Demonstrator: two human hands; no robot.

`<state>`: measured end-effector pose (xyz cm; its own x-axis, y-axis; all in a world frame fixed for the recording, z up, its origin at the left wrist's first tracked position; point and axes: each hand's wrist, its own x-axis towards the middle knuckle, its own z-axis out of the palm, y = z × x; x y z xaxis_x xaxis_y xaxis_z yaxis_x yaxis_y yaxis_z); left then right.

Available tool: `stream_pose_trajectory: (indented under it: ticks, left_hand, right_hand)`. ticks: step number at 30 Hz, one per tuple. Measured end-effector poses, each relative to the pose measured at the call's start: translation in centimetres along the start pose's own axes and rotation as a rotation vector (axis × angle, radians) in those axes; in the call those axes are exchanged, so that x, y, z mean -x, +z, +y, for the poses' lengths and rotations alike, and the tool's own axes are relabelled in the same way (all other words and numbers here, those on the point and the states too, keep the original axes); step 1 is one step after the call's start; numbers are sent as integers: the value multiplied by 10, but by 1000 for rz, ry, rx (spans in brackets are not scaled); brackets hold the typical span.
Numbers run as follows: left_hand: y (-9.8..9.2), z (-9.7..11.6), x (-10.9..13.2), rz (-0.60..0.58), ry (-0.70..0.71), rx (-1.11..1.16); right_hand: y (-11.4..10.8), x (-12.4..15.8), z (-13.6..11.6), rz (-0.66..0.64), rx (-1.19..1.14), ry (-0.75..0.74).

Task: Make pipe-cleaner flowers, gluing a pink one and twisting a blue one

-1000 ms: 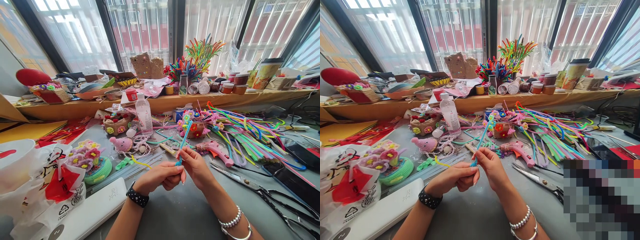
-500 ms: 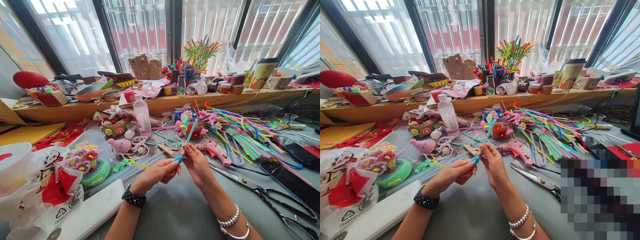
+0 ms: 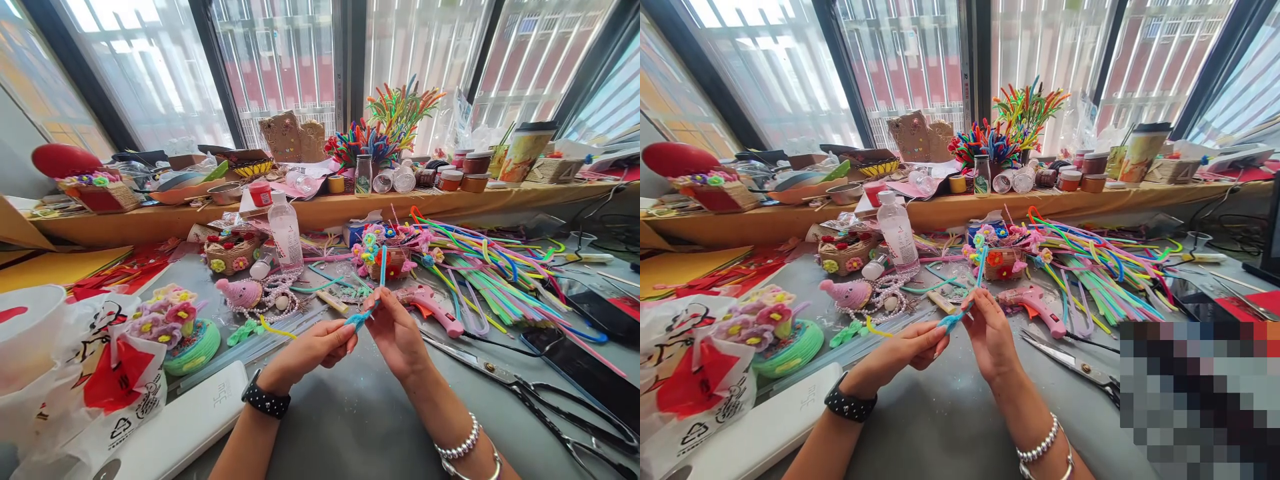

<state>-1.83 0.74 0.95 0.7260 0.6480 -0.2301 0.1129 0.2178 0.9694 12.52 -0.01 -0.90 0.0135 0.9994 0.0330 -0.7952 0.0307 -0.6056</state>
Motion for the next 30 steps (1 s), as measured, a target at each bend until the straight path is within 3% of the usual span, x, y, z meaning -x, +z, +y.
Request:
stream_pose_trajectory:
  ticks: [9, 14, 20, 30]
  left_hand:
    - [-4, -1, 1, 52, 24, -55]
    - [-6, -3, -3, 150, 47, -180]
    - [-8, -2, -6, 346, 57, -234]
    - [-10, -4, -4, 284, 80, -195]
  right_hand:
    - [-10, -7, -4, 142, 42, -46]
    - [-14, -9, -8, 208, 115, -148]
    - [-15, -12, -18, 186, 162, -187]
    - [-23, 0, -53, 216, 178, -307]
